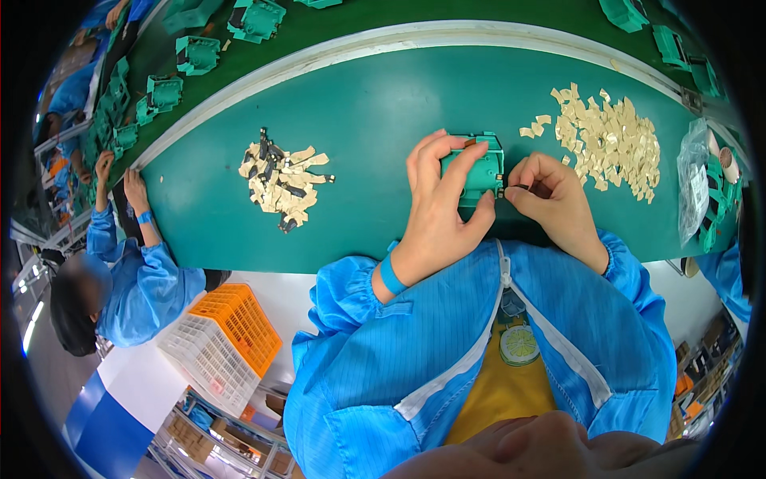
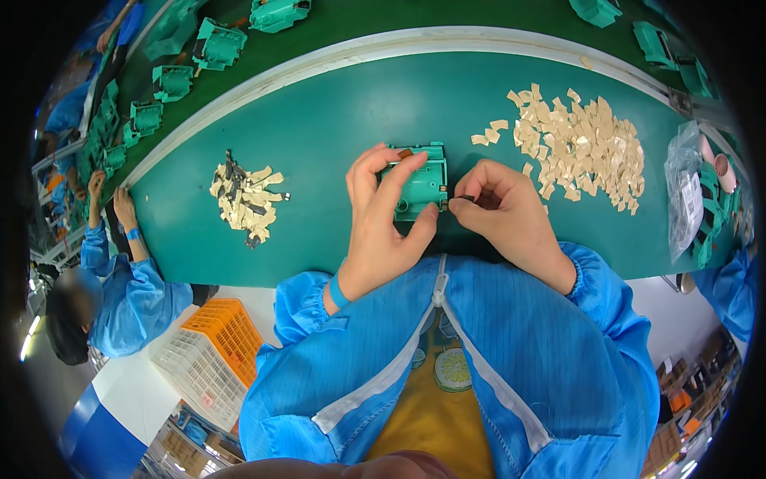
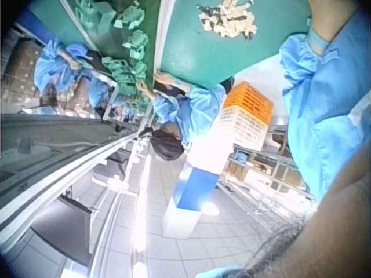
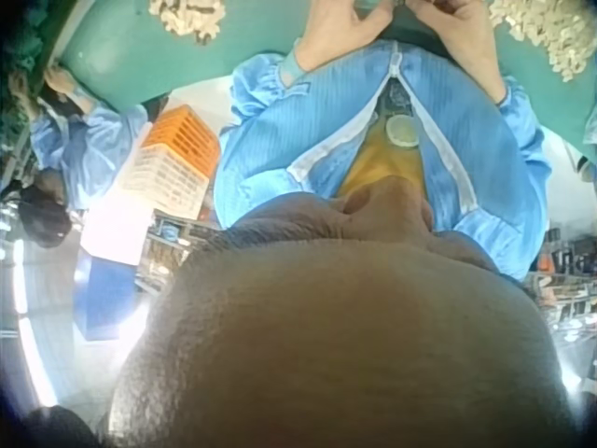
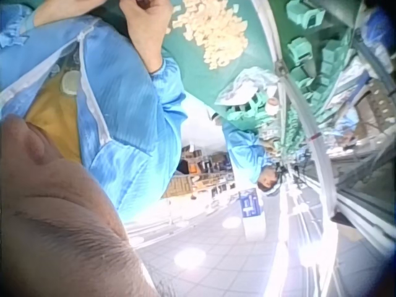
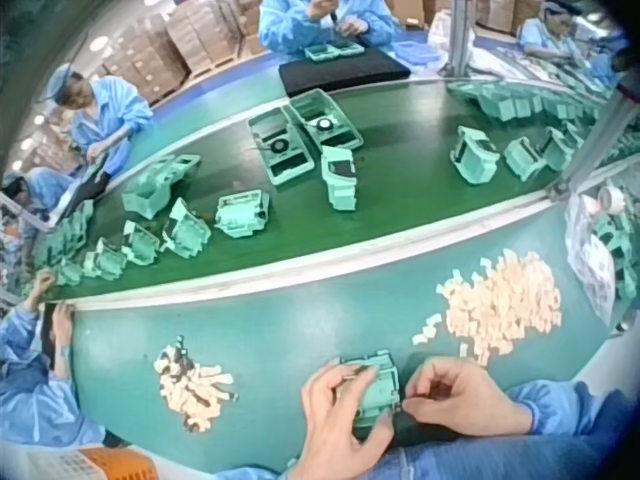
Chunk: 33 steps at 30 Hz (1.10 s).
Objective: The recorder is assembling small electronic components, specifically attaching gold-colored plates or connectors to green plastic housings on a production line.
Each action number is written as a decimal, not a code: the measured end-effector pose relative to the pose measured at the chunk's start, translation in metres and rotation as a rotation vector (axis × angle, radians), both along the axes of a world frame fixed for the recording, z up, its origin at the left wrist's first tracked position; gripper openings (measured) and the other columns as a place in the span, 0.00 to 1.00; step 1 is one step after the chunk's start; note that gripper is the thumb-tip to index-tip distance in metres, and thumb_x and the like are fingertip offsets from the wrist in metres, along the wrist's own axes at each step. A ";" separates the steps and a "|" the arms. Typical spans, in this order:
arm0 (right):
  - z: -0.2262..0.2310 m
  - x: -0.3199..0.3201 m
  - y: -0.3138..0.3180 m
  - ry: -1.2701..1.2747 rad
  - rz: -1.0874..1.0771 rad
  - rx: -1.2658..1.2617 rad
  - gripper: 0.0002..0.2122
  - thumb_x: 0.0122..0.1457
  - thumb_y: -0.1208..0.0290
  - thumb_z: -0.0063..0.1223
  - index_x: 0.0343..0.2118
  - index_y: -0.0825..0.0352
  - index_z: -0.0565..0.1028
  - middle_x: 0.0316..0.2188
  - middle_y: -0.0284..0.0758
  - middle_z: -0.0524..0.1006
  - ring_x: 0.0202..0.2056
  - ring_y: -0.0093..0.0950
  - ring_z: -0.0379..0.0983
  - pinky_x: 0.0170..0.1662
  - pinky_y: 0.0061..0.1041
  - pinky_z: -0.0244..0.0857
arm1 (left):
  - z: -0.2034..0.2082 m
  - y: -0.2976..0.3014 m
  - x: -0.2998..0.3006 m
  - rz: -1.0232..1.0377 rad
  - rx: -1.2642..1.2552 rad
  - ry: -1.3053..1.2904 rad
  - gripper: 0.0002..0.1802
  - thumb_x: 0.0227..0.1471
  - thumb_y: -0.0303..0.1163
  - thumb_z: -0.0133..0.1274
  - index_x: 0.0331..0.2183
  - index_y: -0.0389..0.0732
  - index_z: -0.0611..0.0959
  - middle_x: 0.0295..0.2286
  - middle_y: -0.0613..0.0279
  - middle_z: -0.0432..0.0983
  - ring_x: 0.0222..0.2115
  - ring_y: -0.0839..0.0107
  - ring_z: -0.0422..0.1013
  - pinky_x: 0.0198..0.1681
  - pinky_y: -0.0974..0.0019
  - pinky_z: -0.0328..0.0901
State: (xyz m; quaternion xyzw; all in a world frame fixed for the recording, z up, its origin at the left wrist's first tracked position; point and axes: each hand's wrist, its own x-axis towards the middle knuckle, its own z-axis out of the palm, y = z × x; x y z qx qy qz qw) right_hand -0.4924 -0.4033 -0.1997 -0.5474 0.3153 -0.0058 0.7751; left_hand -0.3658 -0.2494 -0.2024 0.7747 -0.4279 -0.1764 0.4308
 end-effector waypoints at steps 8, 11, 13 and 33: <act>0.001 0.005 0.001 0.016 0.017 -0.040 0.08 0.57 0.82 0.59 0.29 0.66 0.70 0.29 0.26 0.74 0.29 0.11 0.66 0.31 0.14 0.60 | 0.000 -0.001 0.002 0.006 -0.011 -0.013 0.33 0.42 0.21 0.62 0.53 0.40 0.78 0.52 0.51 0.64 0.58 0.45 0.58 0.61 0.48 0.58; 0.000 0.004 0.000 0.028 0.024 -0.054 0.08 0.57 0.82 0.59 0.29 0.66 0.70 0.28 0.25 0.73 0.29 0.11 0.66 0.31 0.14 0.60 | -0.001 -0.001 0.001 0.011 -0.018 -0.016 0.33 0.42 0.21 0.63 0.53 0.41 0.78 0.52 0.52 0.64 0.58 0.45 0.58 0.61 0.48 0.58; 0.000 0.004 0.000 0.038 0.026 -0.058 0.08 0.57 0.82 0.59 0.29 0.66 0.70 0.28 0.25 0.73 0.29 0.11 0.66 0.31 0.15 0.60 | -0.002 -0.001 0.001 0.012 -0.019 -0.013 0.33 0.42 0.21 0.64 0.53 0.41 0.78 0.51 0.52 0.64 0.58 0.45 0.58 0.60 0.48 0.59; 0.019 0.004 -0.007 0.234 0.124 -0.312 0.07 0.59 0.73 0.63 0.31 0.70 0.76 0.24 0.30 0.76 0.27 0.16 0.71 0.30 0.20 0.65 | -0.002 0.000 0.000 0.019 0.036 -0.010 0.31 0.43 0.22 0.64 0.53 0.43 0.78 0.52 0.52 0.61 0.59 0.46 0.57 0.60 0.50 0.58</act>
